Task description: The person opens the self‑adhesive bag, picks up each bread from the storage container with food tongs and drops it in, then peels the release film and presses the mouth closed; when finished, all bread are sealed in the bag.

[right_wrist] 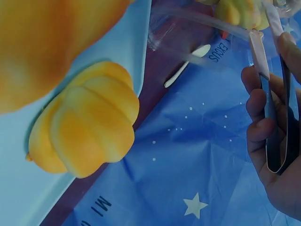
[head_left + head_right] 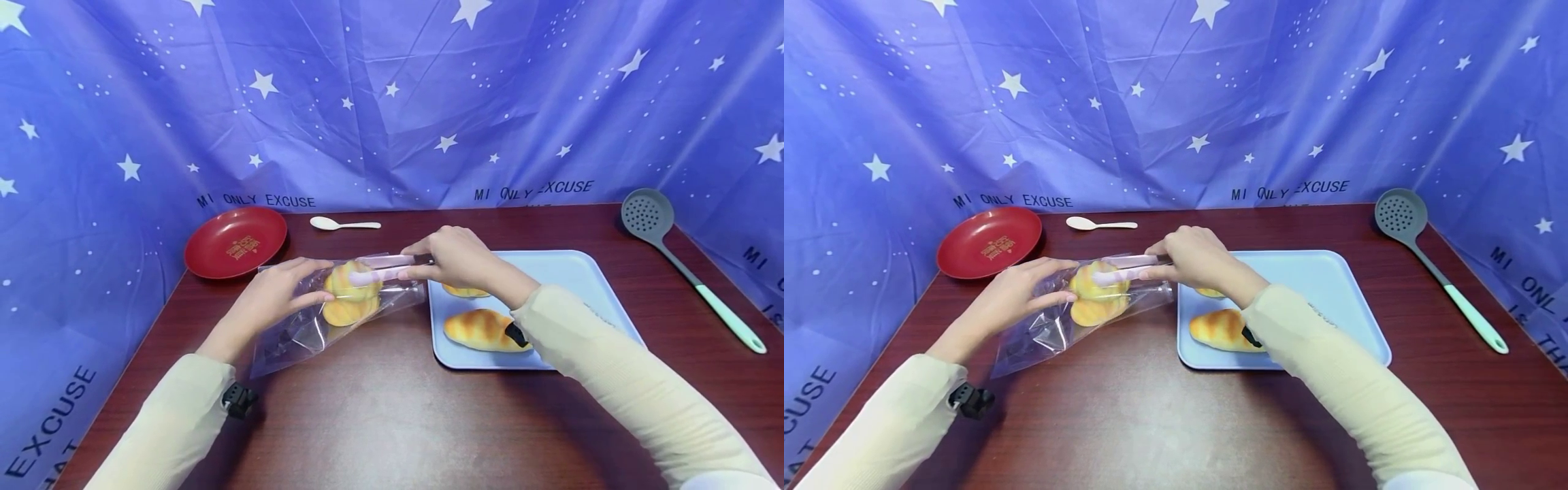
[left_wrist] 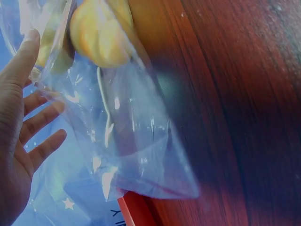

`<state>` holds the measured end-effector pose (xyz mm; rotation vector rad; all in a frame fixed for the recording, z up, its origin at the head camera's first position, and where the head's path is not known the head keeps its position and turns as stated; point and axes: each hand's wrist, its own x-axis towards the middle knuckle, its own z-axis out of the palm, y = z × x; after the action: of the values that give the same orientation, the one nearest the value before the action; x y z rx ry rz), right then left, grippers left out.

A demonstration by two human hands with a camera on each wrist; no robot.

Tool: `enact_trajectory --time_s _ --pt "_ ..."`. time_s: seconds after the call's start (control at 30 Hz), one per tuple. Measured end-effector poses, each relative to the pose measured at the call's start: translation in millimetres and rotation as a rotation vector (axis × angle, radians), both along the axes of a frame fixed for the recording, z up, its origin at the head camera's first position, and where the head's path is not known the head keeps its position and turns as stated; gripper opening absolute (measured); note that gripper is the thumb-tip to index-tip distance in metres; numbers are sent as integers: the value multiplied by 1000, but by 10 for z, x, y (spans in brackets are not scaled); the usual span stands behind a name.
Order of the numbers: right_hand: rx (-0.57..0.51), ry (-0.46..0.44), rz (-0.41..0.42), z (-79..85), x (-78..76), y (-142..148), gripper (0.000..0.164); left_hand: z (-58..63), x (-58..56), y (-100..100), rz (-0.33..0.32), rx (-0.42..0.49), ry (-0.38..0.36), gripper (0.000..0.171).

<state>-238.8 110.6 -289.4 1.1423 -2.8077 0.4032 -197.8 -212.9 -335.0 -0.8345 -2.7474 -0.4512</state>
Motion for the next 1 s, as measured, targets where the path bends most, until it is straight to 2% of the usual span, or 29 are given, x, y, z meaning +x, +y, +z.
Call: enact_trajectory --time_s 0.3,0.53,0.8,1.0 --pt "21 -30 -6 4 -39 -129 46 3 -13 2 -19 32 6 58" --pt "47 -5 18 25 -33 -232 46 18 -17 -21 1 23 -32 61" --pt "73 59 71 93 21 -261 46 69 -45 -7 -16 22 -40 59" --pt "76 54 62 79 49 -251 51 46 -37 -26 -16 32 -45 59"
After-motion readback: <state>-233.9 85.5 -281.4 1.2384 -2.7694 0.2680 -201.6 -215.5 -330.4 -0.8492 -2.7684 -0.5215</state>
